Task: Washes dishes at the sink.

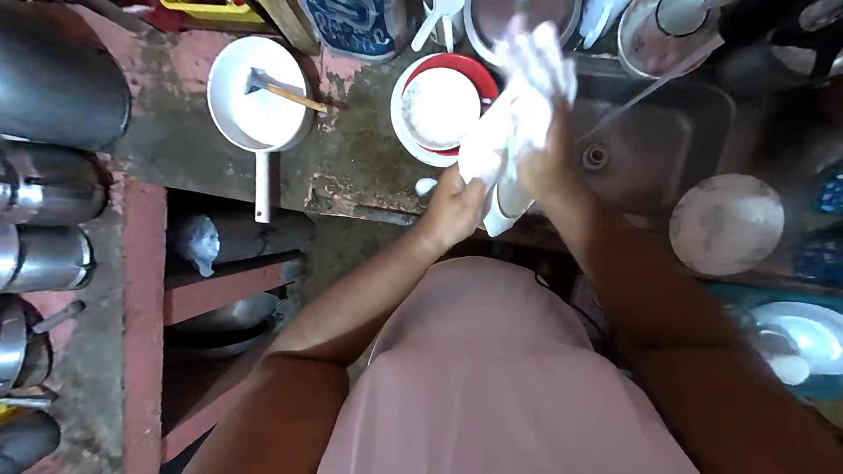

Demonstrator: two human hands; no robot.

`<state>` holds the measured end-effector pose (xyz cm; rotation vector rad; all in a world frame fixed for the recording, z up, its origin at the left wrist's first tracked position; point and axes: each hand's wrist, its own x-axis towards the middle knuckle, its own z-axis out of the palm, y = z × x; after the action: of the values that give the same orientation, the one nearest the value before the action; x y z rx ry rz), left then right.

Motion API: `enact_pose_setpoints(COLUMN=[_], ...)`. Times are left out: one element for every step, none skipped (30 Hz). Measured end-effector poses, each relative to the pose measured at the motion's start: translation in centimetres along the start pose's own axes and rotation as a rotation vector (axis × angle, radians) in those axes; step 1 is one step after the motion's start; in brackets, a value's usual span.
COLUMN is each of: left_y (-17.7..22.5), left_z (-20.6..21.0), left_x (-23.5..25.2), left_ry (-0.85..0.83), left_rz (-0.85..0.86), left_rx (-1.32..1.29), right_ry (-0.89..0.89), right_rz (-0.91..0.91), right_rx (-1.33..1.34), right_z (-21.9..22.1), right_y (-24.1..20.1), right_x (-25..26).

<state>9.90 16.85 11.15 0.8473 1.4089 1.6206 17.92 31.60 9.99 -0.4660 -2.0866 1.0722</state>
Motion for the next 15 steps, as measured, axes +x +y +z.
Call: enact_pose_setpoints(left_y=[0.0,0.0,0.2,0.4,0.8,1.3,1.4,1.3,1.0,0.7,0.6,0.6,0.9,1.2,1.6], left_z=[-0.1,-0.2,-0.2,-0.2,-0.4,-0.8,-1.2,-1.6,-1.8,-1.9,-2.0,-2.1,-2.6,-3.3,-4.2], left_x=[0.0,0.0,0.2,0.5,0.9,1.2,1.5,1.7,1.7,1.7,1.7,1.9,2.3,2.8,3.2], left_ry=[-0.008,-0.002,0.026,0.085,0.153,0.197,0.212,0.198,0.170,0.145,0.133,0.137,0.142,0.149,0.155], left_rz=[-0.020,-0.049,-0.087,-0.136,-0.189,-0.234,-0.256,-0.260,-0.260,-0.264,-0.270,-0.269,-0.254,-0.238,-0.222], left_rx=[-0.017,-0.045,-0.092,-0.151,-0.229,-0.301,-0.362,-0.405,-0.433,-0.439,-0.437,-0.429,-0.429,-0.443,-0.458], right_ry=[0.035,0.045,0.042,0.034,0.012,-0.046,-0.111,-0.154,-0.138,-0.082,-0.013,0.029,0.045,0.024,-0.026], right_rz=[0.061,0.075,0.040,-0.002,-0.031,-0.043,-0.039,-0.022,0.001,0.051,0.099,0.109,0.075,0.010,-0.080], right_rx=[-0.036,-0.088,-0.130,-0.120,-0.073,-0.066,-0.116,-0.156,-0.174,-0.180,-0.184,-0.184,-0.186,-0.190,-0.202], right_z=[0.2,0.7,1.5,2.6,3.6,4.1,4.3,4.3,4.5,4.8,5.2,5.7,6.3,6.8,7.2], right_y=[0.3,-0.1,-0.9,-2.1,-3.0,-3.4,-3.3,-2.9,-2.5,-2.5,-2.8,-3.5,-4.2,-4.7,-4.6], right_x=[0.8,1.2,1.1,0.3,-1.0,-2.2,-2.9,-2.7,-2.0,-1.3,-0.7,-0.3,-0.4,-0.8,-1.4])
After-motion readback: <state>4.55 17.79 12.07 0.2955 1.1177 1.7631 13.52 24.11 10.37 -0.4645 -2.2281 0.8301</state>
